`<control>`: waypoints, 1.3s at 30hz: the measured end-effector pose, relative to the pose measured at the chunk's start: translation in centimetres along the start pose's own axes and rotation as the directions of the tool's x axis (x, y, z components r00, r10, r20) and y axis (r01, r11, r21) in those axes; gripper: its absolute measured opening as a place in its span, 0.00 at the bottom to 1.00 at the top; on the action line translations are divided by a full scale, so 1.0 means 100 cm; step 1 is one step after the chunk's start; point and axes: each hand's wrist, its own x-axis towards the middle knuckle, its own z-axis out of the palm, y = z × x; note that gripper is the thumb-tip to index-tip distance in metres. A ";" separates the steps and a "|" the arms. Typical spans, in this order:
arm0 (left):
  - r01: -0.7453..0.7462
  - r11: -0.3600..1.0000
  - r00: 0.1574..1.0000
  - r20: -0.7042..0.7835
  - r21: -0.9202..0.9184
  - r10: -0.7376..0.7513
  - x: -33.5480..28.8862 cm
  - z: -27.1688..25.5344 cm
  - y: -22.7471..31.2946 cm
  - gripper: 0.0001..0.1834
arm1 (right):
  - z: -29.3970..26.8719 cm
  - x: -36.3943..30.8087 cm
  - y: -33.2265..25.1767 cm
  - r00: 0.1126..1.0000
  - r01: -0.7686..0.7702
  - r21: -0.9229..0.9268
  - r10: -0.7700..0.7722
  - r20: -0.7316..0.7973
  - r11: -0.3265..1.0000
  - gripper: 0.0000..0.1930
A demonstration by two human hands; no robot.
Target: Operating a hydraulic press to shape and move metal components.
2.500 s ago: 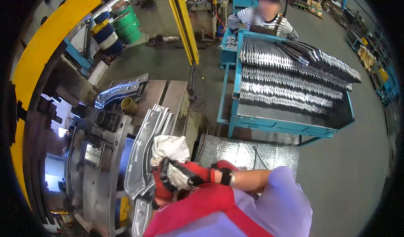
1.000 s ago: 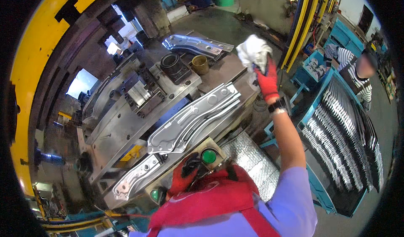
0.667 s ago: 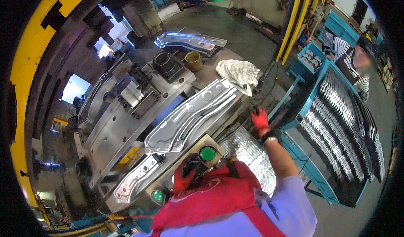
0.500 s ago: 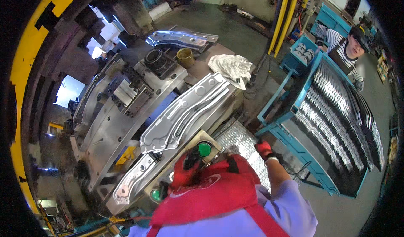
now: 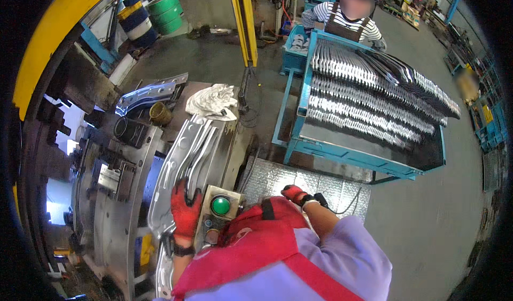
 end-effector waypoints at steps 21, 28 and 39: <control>0.177 0.894 0.984 -0.109 0.412 -0.145 0.024 0.000 -0.089 0.51 | 0.011 0.014 0.009 0.971 0.112 -0.037 -0.102 0.217 0.993 0.14; 0.255 0.890 0.967 -0.097 0.378 -0.236 0.023 -0.004 -0.088 0.52 | 0.031 0.035 0.020 0.959 0.032 -0.109 0.000 0.282 0.994 0.16; 0.217 0.879 0.976 -0.081 0.425 -0.201 0.035 -0.006 -0.105 0.52 | 0.061 0.025 -0.014 0.975 0.188 -0.323 -0.137 0.173 0.928 0.20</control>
